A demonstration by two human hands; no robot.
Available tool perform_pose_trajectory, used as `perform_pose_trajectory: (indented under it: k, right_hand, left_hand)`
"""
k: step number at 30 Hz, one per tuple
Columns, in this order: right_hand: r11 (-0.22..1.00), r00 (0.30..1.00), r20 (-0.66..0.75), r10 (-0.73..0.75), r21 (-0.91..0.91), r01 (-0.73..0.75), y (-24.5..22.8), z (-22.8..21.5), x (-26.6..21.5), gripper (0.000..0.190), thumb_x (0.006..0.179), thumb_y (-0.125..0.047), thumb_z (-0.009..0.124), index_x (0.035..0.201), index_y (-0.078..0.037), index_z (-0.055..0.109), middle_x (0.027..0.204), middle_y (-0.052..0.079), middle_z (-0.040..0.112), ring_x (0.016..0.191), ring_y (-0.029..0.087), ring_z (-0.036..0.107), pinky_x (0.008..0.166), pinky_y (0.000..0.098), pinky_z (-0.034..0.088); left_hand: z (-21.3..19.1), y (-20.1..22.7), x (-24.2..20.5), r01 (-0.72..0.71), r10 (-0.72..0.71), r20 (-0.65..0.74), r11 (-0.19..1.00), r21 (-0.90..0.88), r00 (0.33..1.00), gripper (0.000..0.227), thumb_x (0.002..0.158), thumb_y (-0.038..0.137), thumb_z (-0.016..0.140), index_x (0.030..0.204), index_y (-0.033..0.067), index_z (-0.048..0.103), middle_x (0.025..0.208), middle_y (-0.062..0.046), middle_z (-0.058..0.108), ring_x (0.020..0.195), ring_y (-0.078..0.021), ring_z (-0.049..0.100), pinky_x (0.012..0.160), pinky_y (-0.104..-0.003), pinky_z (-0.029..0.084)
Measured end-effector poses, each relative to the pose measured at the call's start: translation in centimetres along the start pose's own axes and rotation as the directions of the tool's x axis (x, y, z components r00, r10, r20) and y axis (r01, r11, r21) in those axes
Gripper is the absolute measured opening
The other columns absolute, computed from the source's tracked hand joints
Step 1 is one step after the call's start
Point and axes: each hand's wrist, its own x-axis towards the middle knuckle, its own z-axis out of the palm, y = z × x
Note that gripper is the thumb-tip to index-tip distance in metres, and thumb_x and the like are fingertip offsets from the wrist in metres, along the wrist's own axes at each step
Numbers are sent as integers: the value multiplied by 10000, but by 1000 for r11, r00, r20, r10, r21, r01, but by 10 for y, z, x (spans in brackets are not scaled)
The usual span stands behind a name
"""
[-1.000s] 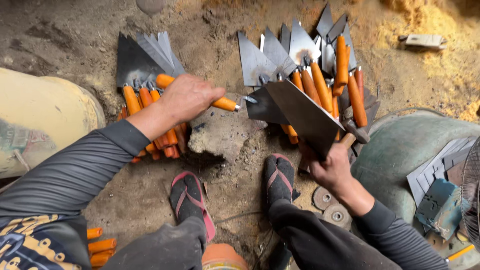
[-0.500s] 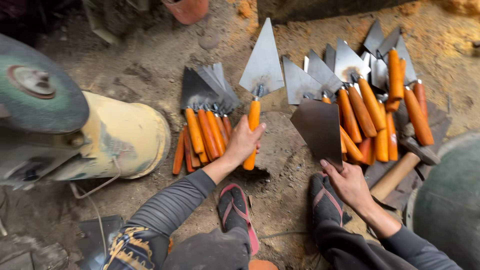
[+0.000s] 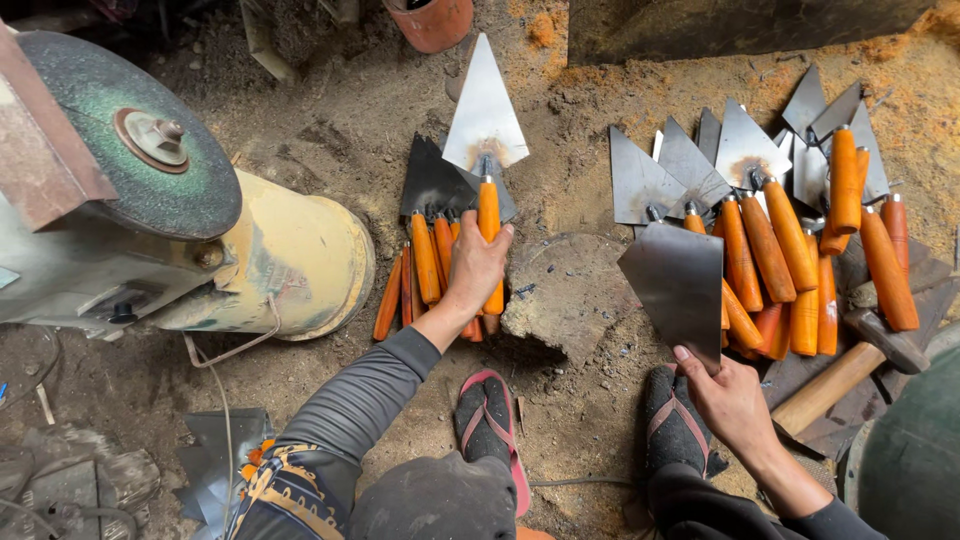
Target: The person repeatedly sharpens the edges of multiple trowels using a flat metal file. They hold each trowel by its wooden handle and file the blade against a stone block, then place the sharpened trowel into a growing pile on the floor.
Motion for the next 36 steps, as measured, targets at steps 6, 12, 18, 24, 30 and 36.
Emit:
perform_pose_trajectory:
  k: [6, 12, 18, 24, 30, 36]
  right_hand:
    - [997, 997, -24, -70, 17, 70, 7, 4, 0, 538, 968, -492, 567, 785, 3, 669, 494, 85, 530, 456, 172, 492, 492, 357, 438]
    - [996, 1000, -7, 27, 85, -27, 5, 2, -4, 523, 975, -476, 592, 806, 8, 697, 528, 85, 518, 503, 165, 466, 495, 389, 417]
    - [1000, 1000, -17, 24, 19, -24, 2, 1, -5, 475, 979, -466, 592, 873, -17, 706, 519, 95, 468, 501, 164, 439, 497, 373, 407]
    - [985, 995, -93, 43, 170, -27, 11, -6, -3, 497, 983, -454, 609, 810, 3, 699, 533, 54, 565, 500, 140, 532, 494, 347, 447]
    - [780, 974, -195, 119, 625, 30, 6, -25, -11, 384, 1021, -375, 605, 832, -44, 654, 530, -21, 464, 419, 86, 401, 394, 288, 310]
    - [796, 937, -342, 74, 586, 151, -12, -42, -17, 386, 1060, -358, 573, 825, -65, 664, 540, -40, 492, 433, 55, 418, 397, 247, 291]
  left_hand:
    - [-23, -17, 14, 61, -57, -84, 997, 49, 995, 301, 964, 251, 666, 1104, 20, 533, 1080, -128, 513, 941, -228, 590, 804, -373, 555]
    - [-54, -58, 33, -114, 192, -250, 949, 295, 949, 474, 929, 205, 678, 1277, -68, 509, 1177, -207, 542, 1076, -329, 590, 994, -467, 488]
    - [-64, -103, 53, 108, -95, -57, 708, 698, 994, 605, 995, 384, 600, 1367, -80, 494, 1337, -348, 464, 1264, -539, 446, 1094, -561, 366]
    - [-70, -98, 55, 18, 59, -76, 660, 751, 995, 579, 988, 394, 610, 1335, -64, 543, 1295, -358, 505, 1233, -534, 474, 1063, -589, 388]
    - [-7, -36, 51, -600, 696, 152, 462, 653, 702, 427, 947, 245, 659, 1260, -44, 641, 1090, -233, 623, 1056, -421, 569, 897, -550, 461]
    - [205, 9, 60, -787, 483, 640, 506, 354, 598, 268, 1027, 220, 517, 1031, 31, 707, 881, -177, 701, 927, -369, 662, 891, -543, 511]
